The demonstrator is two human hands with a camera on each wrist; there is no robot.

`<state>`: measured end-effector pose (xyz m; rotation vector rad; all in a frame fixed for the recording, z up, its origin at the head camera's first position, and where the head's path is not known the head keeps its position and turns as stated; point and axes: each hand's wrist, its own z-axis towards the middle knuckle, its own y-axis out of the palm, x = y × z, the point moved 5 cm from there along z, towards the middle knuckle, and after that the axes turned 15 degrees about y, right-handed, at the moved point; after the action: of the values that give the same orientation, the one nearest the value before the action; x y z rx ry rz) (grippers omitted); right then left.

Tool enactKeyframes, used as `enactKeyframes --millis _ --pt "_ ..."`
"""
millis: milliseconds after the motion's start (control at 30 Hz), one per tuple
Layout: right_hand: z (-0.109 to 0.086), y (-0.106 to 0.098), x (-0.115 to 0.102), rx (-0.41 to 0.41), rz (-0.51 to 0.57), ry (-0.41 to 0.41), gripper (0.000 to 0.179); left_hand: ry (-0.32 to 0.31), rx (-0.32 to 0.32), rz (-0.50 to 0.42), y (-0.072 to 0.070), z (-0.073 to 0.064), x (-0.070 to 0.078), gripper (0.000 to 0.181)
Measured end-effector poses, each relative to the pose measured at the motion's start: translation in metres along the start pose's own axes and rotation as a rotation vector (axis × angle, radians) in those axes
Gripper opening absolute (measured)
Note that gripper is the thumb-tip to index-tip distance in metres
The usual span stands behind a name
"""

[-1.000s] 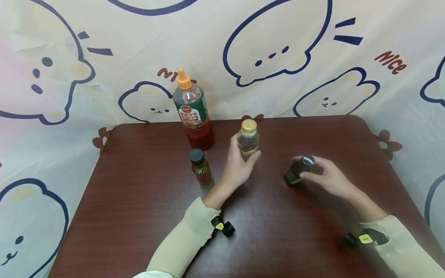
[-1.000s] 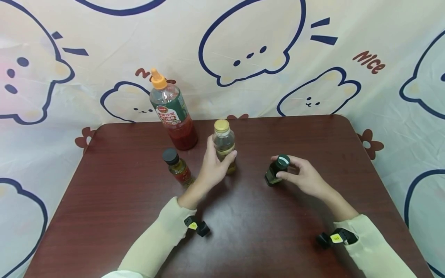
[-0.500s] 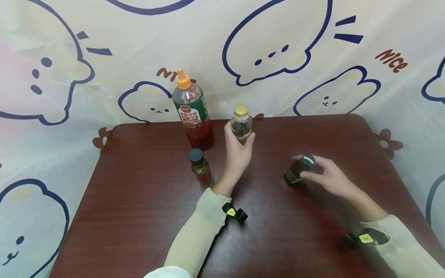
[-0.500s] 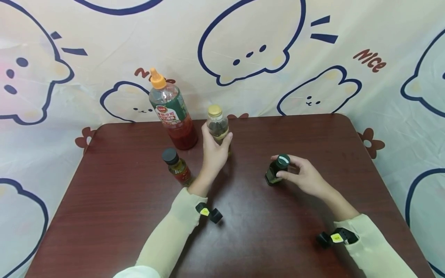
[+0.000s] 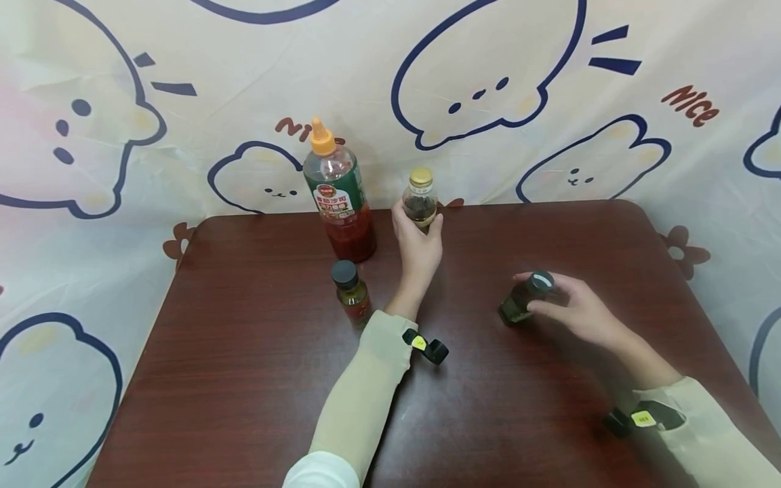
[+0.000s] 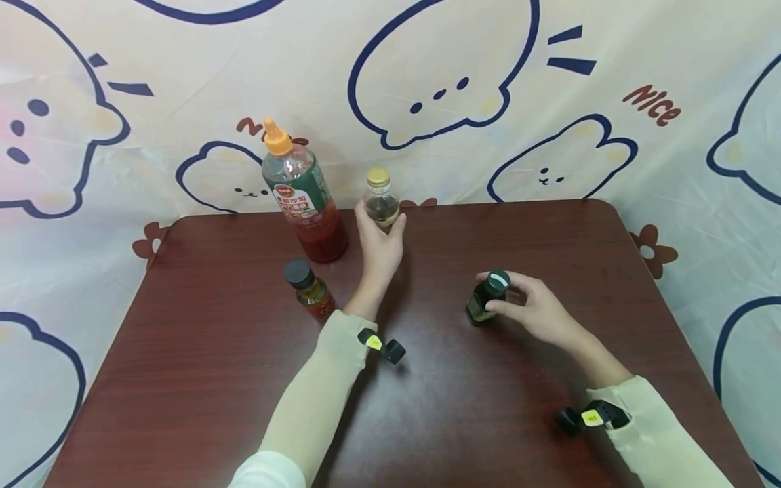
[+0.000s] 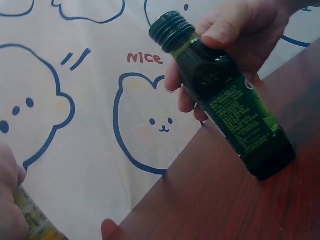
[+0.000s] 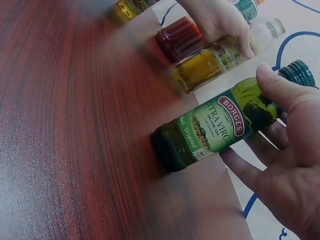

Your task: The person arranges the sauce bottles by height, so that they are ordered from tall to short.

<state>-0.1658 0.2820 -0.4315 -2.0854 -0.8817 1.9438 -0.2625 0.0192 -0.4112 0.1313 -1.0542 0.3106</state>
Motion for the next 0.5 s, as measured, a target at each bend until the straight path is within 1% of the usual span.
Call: enactKeyframes --millis 67,267,500 --pt "0.000 0.000 0.000 0.001 -0.002 -0.005 0.047 -0.007 0.018 0.005 0.002 0.003 -0.001 0.066" --pt "0.001 -0.001 0.000 -0.002 0.010 -0.019 0.048 -0.017 0.037 0.049 0.008 0.010 -0.006 0.066" --pt "0.001 -0.001 -0.001 -0.006 0.006 -0.027 0.047 -0.035 0.074 0.056 0.009 0.017 -0.013 0.068"
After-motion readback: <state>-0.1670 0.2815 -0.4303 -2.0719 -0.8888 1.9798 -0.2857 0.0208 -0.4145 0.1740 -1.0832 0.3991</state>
